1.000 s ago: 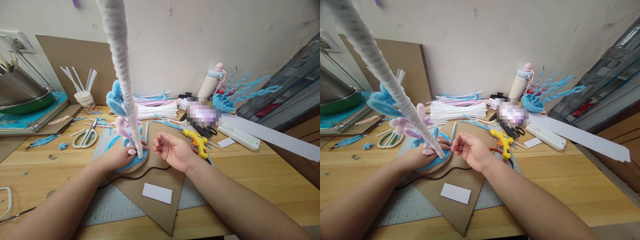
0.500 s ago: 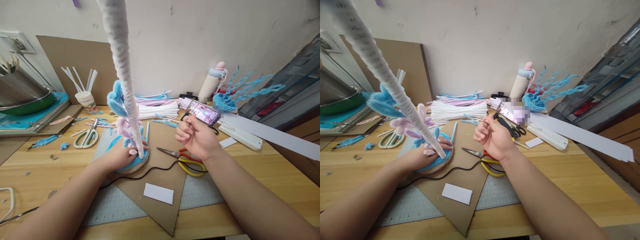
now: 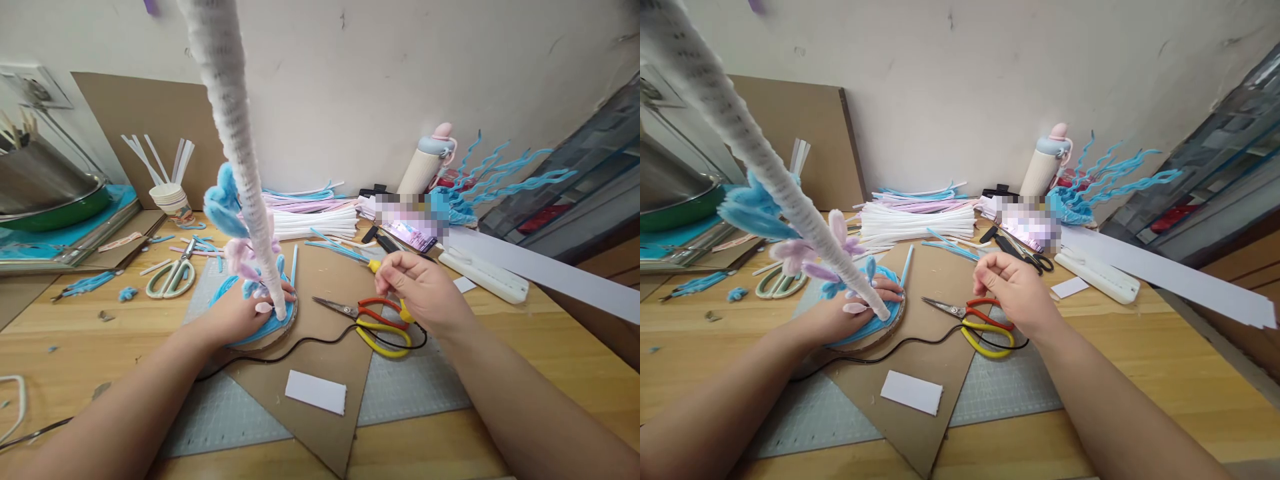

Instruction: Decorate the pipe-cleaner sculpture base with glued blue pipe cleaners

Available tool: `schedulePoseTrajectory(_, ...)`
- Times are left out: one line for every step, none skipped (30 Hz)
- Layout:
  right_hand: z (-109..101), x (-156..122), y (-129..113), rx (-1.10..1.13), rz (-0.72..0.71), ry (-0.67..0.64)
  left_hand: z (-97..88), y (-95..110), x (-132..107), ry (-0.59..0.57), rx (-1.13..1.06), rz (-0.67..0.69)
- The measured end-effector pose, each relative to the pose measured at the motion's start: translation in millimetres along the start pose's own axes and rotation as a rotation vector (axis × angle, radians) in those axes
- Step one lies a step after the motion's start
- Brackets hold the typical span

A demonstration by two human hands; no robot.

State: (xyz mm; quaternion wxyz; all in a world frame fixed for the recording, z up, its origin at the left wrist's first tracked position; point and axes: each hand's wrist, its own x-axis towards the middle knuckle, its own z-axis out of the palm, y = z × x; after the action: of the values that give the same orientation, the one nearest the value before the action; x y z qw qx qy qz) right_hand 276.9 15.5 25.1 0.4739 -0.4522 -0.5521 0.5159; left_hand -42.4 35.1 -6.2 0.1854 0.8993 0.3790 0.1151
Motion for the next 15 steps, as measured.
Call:
schedulePoseTrajectory(1,1,4,-0.092,0.020,0.000,0.4,-1,0,-0.008,0.001,-0.006)
schedulePoseTrajectory(3,1,7,-0.185,0.033,-0.013,0.7,-1,0,-0.017,0.002,-0.009)
schedulePoseTrajectory(6,2,10,-0.282,0.034,-0.031,0.8,-2,0,-0.022,0.005,-0.012)
schedulePoseTrajectory(9,2,13,-0.382,0.022,-0.050,0.8,-2,0,-0.029,0.010,-0.014)
schedulePoseTrajectory(13,1,15,-0.482,-0.004,-0.070,0.6,-2,0,-0.035,0.014,-0.018)
schedulePoseTrajectory(18,0,15,-0.578,-0.036,-0.095,0.3,-2,0,-0.038,0.014,-0.023)
schedulePoseTrajectory(23,0,15,-0.658,-0.069,-0.125,-0.1,-2,0,-0.040,0.011,-0.028)
schedulePoseTrajectory(27,-1,14,-0.715,-0.096,-0.155,-0.5,-1,-1,-0.038,0.006,-0.030)
schedulePoseTrajectory(31,-2,12,-0.746,-0.116,-0.183,-0.8,-1,-1,-0.035,0.002,-0.030)
schedulePoseTrajectory(34,-2,10,-0.760,-0.121,-0.208,-1.0,-1,-1,-0.032,0.001,-0.028)
schedulePoseTrajectory(37,-2,7,-0.766,-0.111,-0.219,-1.0,-1,-1,-0.025,0.002,-0.021)
schedulePoseTrajectory(38,-2,4,-0.766,-0.088,-0.216,-1.0,-1,-1,-0.020,0.003,-0.016)
schedulePoseTrajectory(38,-1,1,-0.764,-0.060,-0.195,-0.7,-1,-1,-0.015,0.002,-0.012)
schedulePoseTrajectory(37,0,-1,-0.764,-0.035,-0.164,-0.4,-2,-1,-0.013,-0.002,-0.012)
schedulePoseTrajectory(37,1,-3,-0.770,-0.021,-0.133,-0.1,-2,-1,-0.014,-0.005,-0.013)
